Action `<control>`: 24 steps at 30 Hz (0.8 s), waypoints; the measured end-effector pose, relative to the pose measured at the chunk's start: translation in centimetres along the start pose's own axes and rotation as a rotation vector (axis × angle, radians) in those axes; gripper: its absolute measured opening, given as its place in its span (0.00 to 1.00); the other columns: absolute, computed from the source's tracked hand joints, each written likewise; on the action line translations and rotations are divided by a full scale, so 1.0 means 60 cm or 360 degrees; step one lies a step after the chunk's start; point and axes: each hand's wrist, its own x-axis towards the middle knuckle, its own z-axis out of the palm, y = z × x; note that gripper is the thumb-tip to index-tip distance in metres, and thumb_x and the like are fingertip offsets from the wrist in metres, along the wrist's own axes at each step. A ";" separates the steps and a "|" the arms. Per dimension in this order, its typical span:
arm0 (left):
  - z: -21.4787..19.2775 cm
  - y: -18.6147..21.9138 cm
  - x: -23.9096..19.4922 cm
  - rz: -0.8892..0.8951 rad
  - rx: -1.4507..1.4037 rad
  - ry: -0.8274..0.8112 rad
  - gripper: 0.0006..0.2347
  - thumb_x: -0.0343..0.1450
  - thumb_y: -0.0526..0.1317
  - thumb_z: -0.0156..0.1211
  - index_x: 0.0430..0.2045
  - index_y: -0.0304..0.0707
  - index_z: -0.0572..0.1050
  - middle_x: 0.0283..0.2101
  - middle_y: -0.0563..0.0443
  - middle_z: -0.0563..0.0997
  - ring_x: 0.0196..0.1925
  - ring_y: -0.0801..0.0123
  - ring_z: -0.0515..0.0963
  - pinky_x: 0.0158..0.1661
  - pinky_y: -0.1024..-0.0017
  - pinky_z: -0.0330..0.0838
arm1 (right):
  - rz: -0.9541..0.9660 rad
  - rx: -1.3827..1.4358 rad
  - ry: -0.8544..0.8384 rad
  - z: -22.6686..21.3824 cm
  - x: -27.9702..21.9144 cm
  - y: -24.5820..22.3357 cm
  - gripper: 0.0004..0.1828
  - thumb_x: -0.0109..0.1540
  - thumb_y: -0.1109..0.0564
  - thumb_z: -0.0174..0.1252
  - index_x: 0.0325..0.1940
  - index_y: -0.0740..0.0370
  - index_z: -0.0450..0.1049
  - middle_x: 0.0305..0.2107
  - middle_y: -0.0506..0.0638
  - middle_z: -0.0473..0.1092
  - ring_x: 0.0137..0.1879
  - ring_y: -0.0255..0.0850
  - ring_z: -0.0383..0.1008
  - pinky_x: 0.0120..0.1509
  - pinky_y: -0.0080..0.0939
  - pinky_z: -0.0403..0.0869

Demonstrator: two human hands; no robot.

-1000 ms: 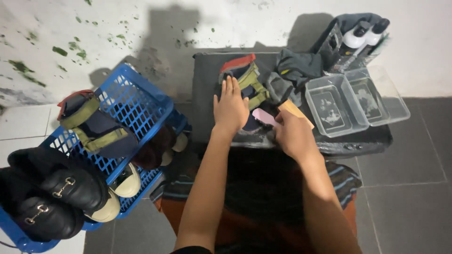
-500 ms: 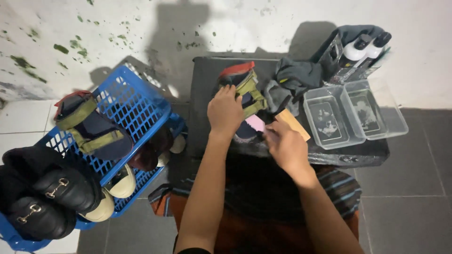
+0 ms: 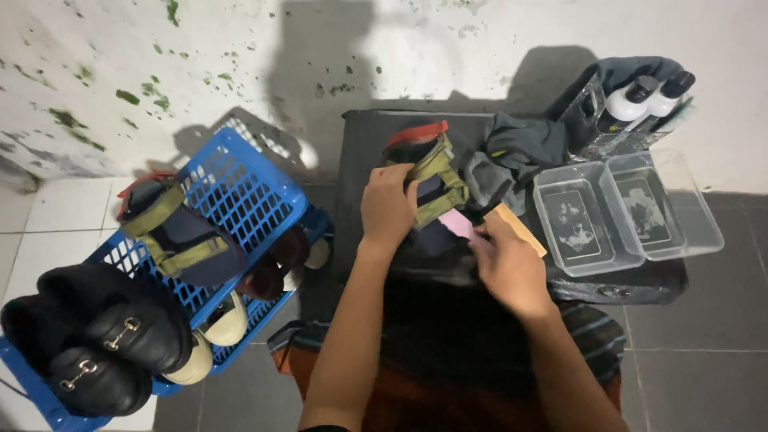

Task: The person scrubs a green and blue sandal with a pink brush, focusing on the straps and sole. The sandal is held in the left hand while the right hand performs the scrubbing action over a black surface.

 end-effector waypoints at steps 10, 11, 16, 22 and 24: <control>-0.019 -0.001 0.007 -0.0050 -0.0143 -0.0052 0.11 0.73 0.35 0.61 0.49 0.37 0.80 0.45 0.44 0.84 0.54 0.56 0.79 0.48 0.62 0.79 | 0.0025 -0.0113 -0.0129 -0.020 -0.008 -0.028 0.14 0.66 0.48 0.53 0.54 0.51 0.70 0.39 0.66 0.78 0.47 0.70 0.79 0.52 0.67 0.76; -0.012 -0.004 0.007 -0.0057 -0.0141 -0.0051 0.11 0.73 0.35 0.61 0.49 0.38 0.80 0.45 0.45 0.83 0.54 0.56 0.78 0.48 0.61 0.79 | 0.0042 -0.0168 -0.0214 0.000 -0.007 -0.015 0.12 0.67 0.48 0.50 0.53 0.50 0.69 0.37 0.66 0.78 0.47 0.69 0.79 0.51 0.67 0.76; -0.020 0.005 0.008 -0.0080 -0.0210 -0.0013 0.10 0.72 0.33 0.62 0.47 0.37 0.80 0.43 0.45 0.84 0.53 0.58 0.79 0.47 0.63 0.80 | 0.0050 -0.0338 -0.0433 0.020 -0.005 0.012 0.12 0.67 0.44 0.48 0.53 0.45 0.67 0.34 0.63 0.79 0.46 0.66 0.81 0.50 0.65 0.78; -0.030 0.012 0.012 -0.0078 -0.0211 -0.0070 0.10 0.72 0.32 0.61 0.47 0.36 0.79 0.41 0.44 0.83 0.52 0.57 0.79 0.46 0.64 0.81 | 0.0026 -0.0214 -0.0355 0.016 -0.011 0.008 0.12 0.68 0.49 0.46 0.52 0.52 0.67 0.35 0.71 0.76 0.47 0.73 0.78 0.49 0.69 0.76; -0.027 0.007 0.012 -0.0123 -0.0232 -0.0070 0.09 0.72 0.32 0.61 0.46 0.37 0.78 0.41 0.43 0.83 0.52 0.56 0.78 0.47 0.63 0.80 | 0.0043 -0.0285 -0.0528 0.018 -0.020 -0.008 0.13 0.66 0.44 0.46 0.52 0.45 0.65 0.32 0.66 0.78 0.46 0.70 0.79 0.50 0.67 0.77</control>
